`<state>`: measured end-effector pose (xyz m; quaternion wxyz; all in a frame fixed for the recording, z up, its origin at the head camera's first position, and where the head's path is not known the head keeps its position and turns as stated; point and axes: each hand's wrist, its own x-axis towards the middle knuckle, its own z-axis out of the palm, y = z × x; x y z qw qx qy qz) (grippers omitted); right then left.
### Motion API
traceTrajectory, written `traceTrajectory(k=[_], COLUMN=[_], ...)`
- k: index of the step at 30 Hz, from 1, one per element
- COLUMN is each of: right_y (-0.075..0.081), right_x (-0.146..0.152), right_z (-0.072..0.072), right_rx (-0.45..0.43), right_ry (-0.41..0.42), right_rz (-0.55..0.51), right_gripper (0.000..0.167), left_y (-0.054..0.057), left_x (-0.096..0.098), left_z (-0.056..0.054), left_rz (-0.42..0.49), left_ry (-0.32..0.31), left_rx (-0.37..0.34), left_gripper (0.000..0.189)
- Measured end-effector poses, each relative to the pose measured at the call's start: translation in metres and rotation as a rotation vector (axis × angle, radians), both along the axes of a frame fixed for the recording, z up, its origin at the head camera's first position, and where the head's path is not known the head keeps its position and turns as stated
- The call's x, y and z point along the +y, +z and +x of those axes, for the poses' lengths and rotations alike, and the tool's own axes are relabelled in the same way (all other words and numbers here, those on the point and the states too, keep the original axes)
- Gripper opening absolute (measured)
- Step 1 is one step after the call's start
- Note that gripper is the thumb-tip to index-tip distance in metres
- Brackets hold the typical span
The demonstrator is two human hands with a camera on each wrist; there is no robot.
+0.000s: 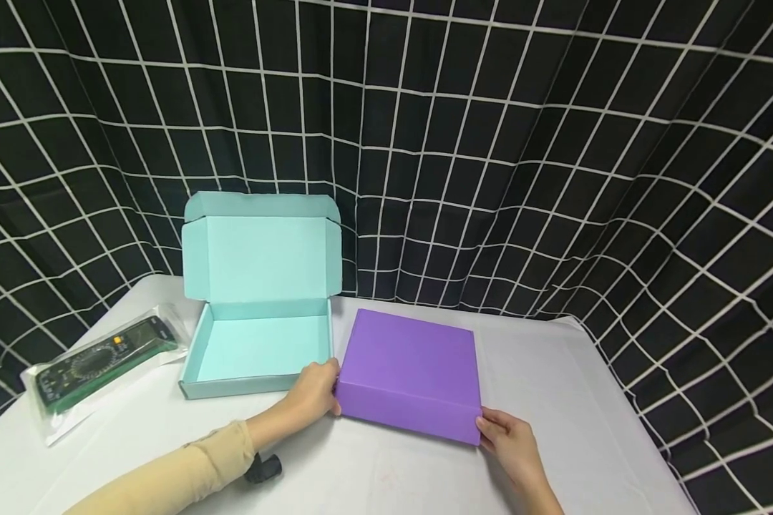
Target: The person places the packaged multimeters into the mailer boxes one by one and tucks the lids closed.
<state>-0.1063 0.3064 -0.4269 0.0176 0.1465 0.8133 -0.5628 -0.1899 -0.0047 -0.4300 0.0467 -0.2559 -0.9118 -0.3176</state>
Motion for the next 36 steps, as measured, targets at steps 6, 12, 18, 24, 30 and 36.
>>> traceTrajectory(k=[6, 12, 18, 24, 30, 36], right_y=[0.002, 0.004, 0.001, -0.002, -0.006, -0.008], right_x=[0.002, 0.006, 0.012, 0.020, 0.028, 0.033], right_z=[-0.001, -0.005, -0.013, -0.020, -0.026, -0.032], right_rx=[0.048, 0.105, 0.060, 0.051, 0.052, 0.036], right_ry=[0.054, 0.196, 0.323, 0.386, 0.397, 0.348], right_rz=[0.247, 0.321, 0.168, 0.088, 0.067, 0.047], right_gripper=[0.037, 0.057, 0.073, 0.078, 0.078, 0.079], left_y=[-0.006, -0.014, -0.012, -0.006, -0.006, -0.005], left_x=[-0.013, -0.015, -0.016, -0.015, -0.012, -0.007], left_z=[0.000, 0.000, -0.004, -0.011, -0.015, -0.013], left_rz=[0.206, 0.316, 0.303, 0.215, 0.181, 0.188], left_ry=[-0.065, -0.118, -0.119, -0.069, -0.044, -0.021], left_rx=[-0.202, -0.269, -0.285, -0.246, -0.183, -0.123], left_gripper=[0.048, 0.059, 0.063, 0.054, 0.049, 0.040])
